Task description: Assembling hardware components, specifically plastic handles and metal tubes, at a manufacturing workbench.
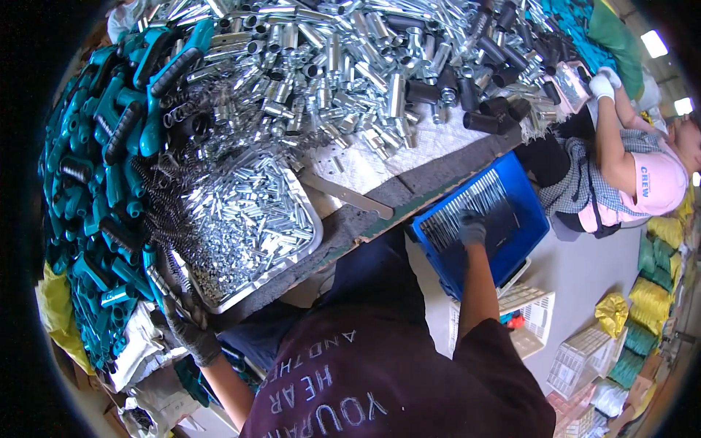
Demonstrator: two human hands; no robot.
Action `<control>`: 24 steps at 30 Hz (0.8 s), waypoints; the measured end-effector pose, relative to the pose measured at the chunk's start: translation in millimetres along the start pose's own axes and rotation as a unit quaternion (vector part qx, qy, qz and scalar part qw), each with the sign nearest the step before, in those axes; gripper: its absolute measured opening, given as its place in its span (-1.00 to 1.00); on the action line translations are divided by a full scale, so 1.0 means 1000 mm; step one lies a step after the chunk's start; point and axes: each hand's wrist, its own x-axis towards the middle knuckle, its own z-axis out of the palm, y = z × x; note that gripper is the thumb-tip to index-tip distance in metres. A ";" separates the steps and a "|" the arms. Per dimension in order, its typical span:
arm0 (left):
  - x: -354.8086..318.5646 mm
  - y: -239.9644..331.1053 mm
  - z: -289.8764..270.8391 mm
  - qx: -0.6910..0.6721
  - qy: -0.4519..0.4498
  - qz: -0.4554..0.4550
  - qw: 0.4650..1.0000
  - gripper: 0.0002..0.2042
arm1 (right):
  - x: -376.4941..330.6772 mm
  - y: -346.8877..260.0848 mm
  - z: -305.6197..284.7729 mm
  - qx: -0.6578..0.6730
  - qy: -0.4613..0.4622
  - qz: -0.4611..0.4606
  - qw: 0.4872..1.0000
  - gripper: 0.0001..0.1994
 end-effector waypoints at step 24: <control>-0.081 0.045 0.074 0.235 -0.298 -0.099 0.920 -0.74 | -0.172 -0.365 -0.308 0.614 -0.515 -0.220 0.556 -0.57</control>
